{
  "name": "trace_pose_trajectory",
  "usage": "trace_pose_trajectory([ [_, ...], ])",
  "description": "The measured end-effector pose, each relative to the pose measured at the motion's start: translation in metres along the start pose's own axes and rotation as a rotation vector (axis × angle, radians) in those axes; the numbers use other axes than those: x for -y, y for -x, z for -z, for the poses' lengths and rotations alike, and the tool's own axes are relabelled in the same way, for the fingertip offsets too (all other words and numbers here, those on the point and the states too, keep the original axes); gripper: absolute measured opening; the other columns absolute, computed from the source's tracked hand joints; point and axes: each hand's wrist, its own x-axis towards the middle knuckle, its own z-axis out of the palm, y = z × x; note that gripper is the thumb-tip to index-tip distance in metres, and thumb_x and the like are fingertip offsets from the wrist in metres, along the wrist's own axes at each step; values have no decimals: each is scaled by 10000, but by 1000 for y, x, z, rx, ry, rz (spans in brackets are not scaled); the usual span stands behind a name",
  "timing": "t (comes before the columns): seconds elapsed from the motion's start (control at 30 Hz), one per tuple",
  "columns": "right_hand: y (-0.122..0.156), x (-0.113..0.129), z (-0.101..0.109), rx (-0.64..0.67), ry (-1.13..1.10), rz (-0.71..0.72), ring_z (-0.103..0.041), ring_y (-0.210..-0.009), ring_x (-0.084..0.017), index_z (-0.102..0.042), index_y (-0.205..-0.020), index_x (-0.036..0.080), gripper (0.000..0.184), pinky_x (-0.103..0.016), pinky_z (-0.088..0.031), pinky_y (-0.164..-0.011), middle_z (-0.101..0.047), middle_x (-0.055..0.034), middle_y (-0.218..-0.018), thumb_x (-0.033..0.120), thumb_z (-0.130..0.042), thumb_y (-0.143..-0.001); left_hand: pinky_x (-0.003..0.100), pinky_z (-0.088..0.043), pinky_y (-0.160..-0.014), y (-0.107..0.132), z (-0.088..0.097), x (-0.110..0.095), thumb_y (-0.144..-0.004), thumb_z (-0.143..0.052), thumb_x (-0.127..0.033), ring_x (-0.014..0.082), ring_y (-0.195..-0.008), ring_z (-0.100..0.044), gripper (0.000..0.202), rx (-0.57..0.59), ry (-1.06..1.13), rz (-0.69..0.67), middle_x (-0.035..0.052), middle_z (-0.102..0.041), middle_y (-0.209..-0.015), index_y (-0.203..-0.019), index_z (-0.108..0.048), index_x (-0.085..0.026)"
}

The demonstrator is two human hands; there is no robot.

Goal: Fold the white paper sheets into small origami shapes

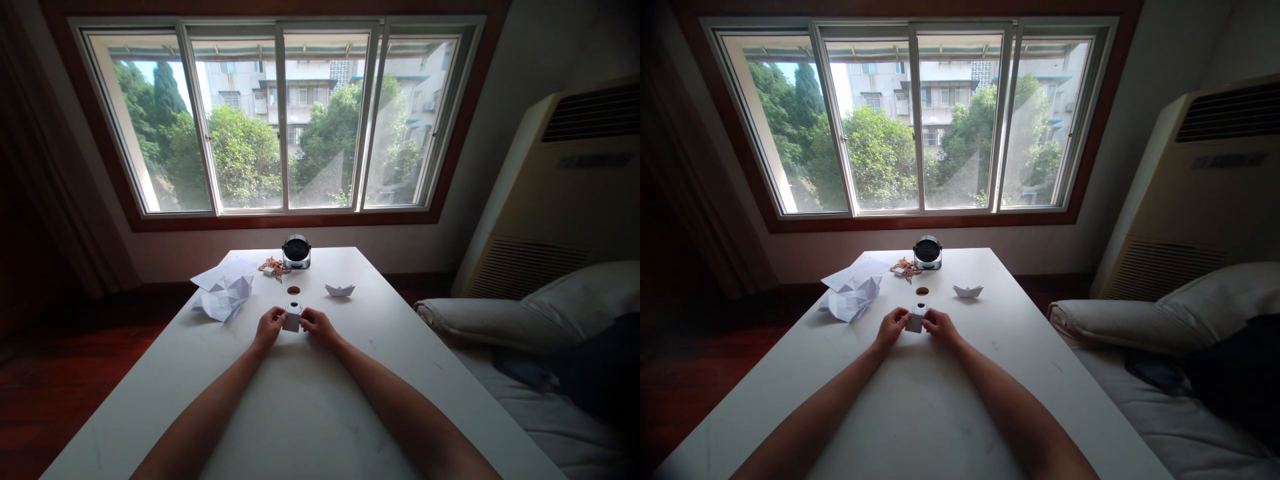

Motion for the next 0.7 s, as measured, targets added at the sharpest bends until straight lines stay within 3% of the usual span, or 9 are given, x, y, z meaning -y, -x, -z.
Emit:
trace_pose_trajectory([
  [0.27,1,0,-1,3,57,25,-535,-581,-133,-584,-753,182,261,-232,-394,-569,-612,15,-624,421,-603,-855,288,-501,-711,0,2,-5,-856,-621,-446,193,-821,-644,287,-75,-57,-109,72,-697,-913,-899,-709,-177],
  [0.4,0,2,2,-112,196,47,-481,-572,-127,-564,-697,185,272,-231,-356,-551,-564,25,-599,397,-595,-865,282,-499,-699,3,1,-10,-875,-613,-406,180,-791,-636,245,-78,-93,-160,62,-682,-894,-885,-717,-184],
  [0.5,1,8,4,-202,259,90,-473,-582,-129,-586,-763,194,191,-235,-359,-556,-549,31,-627,357,-610,-860,276,-491,-692,5,0,-14,-888,-598,-376,166,-753,-618,220,-84,-136,-183,50,-670,-866,-880,-713,-188],
  [0.6,4,16,3,-186,241,165,-522,-626,-137,-621,-895,209,101,-242,-408,-593,-599,16,-722,306,-604,-871,273,-482,-684,8,0,-21,-901,-580,-339,156,-725,-599,197,-75,-198,-221,43,-657,-856,-878,-702,-187],
  [0.7,8,24,-1,-129,286,259,-554,-671,-142,-642,-876,216,76,-251,-433,-617,-629,-12,-826,270,-589,-891,274,-475,-685,12,0,-30,-908,-569,-309,152,-714,-588,173,-73,-271,-260,37,-643,-843,-876,-688,-188],
])
